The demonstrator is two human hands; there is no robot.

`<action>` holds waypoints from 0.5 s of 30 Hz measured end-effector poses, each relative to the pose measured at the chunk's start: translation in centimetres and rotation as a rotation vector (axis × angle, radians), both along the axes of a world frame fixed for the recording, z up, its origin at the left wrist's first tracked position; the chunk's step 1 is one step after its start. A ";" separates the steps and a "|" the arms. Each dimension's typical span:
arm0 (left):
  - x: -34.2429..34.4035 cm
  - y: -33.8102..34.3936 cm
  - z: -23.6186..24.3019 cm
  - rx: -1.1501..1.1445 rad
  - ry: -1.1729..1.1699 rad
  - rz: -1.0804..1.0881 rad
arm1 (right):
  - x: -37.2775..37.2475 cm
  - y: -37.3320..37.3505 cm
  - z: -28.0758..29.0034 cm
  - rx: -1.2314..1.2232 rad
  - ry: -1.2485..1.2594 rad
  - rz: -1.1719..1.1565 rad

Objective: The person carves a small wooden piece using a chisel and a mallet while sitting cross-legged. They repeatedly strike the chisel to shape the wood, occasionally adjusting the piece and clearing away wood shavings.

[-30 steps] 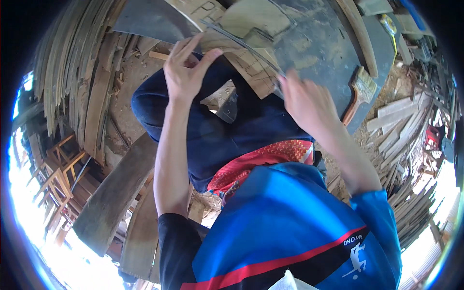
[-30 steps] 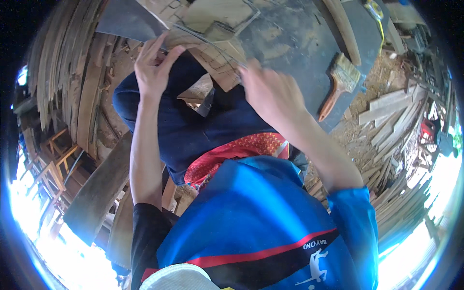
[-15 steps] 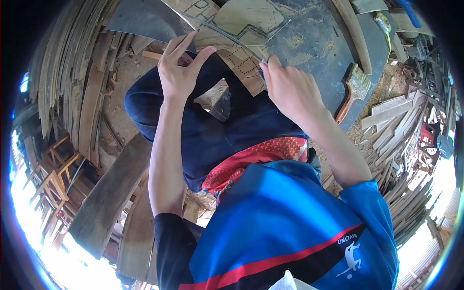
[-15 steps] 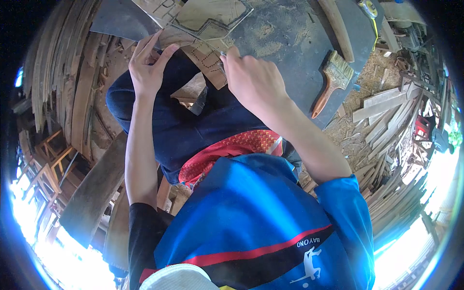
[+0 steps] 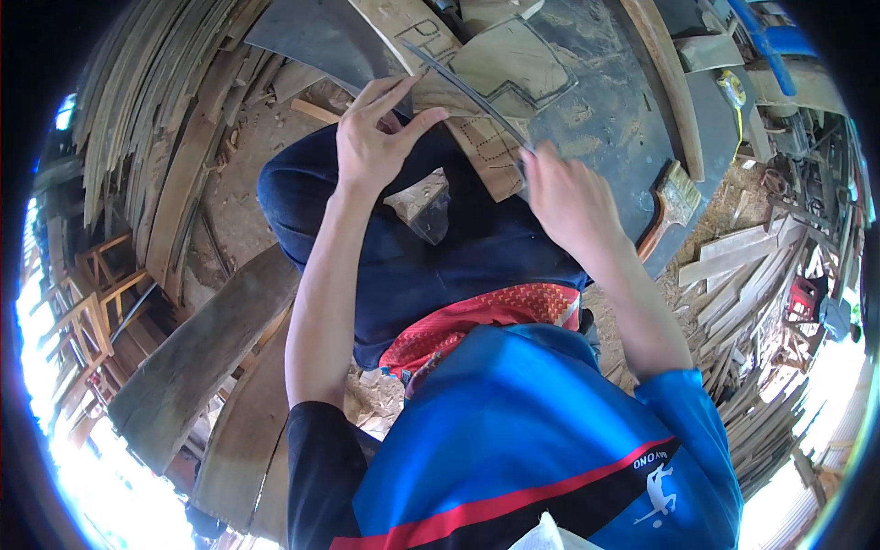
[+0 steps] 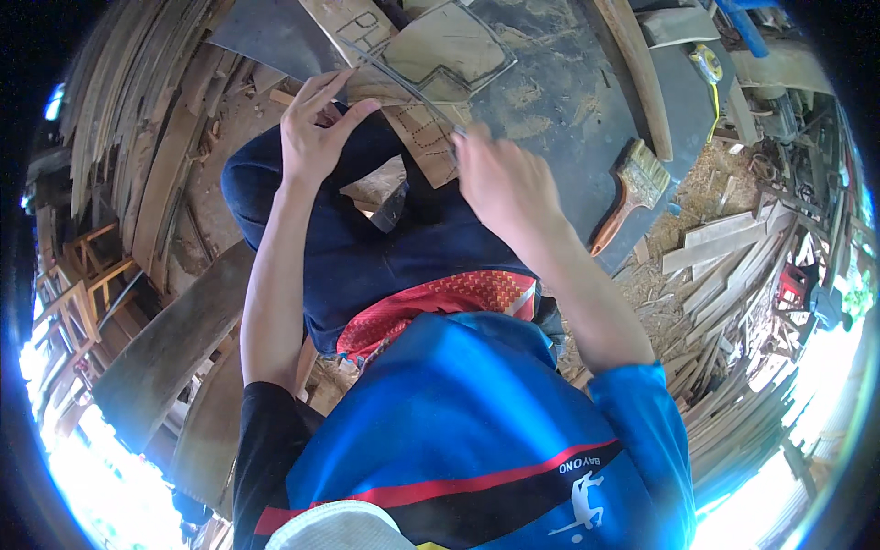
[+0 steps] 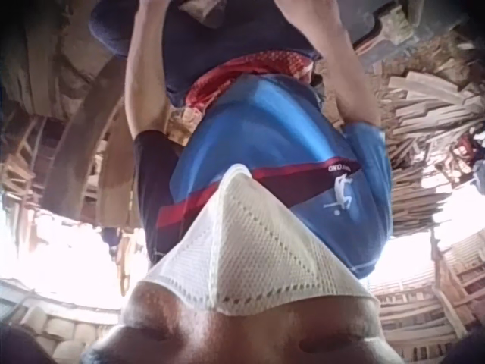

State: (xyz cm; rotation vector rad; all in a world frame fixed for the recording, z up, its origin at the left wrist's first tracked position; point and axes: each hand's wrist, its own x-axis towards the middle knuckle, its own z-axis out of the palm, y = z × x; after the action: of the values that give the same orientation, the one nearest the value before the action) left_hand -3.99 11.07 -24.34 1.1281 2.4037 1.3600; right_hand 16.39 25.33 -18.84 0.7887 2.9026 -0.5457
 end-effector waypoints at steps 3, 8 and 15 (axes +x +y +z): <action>-0.7 -0.3 -0.2 -0.009 0.059 0.028 | -1.7 -0.1 0.1 0.014 0.016 0.033; -0.9 -0.3 -0.6 0.030 0.080 0.009 | 4.4 -0.2 0.7 -0.024 -0.103 -0.037; -0.6 -0.2 0.3 0.000 0.019 0.031 | -0.1 -0.3 -0.1 -0.007 0.000 -0.007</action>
State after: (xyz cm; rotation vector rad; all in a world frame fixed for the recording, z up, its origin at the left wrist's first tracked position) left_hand -4.57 10.85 -24.00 1.1139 2.4445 1.3641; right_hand 16.29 24.98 -18.98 0.7979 2.8977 -0.5564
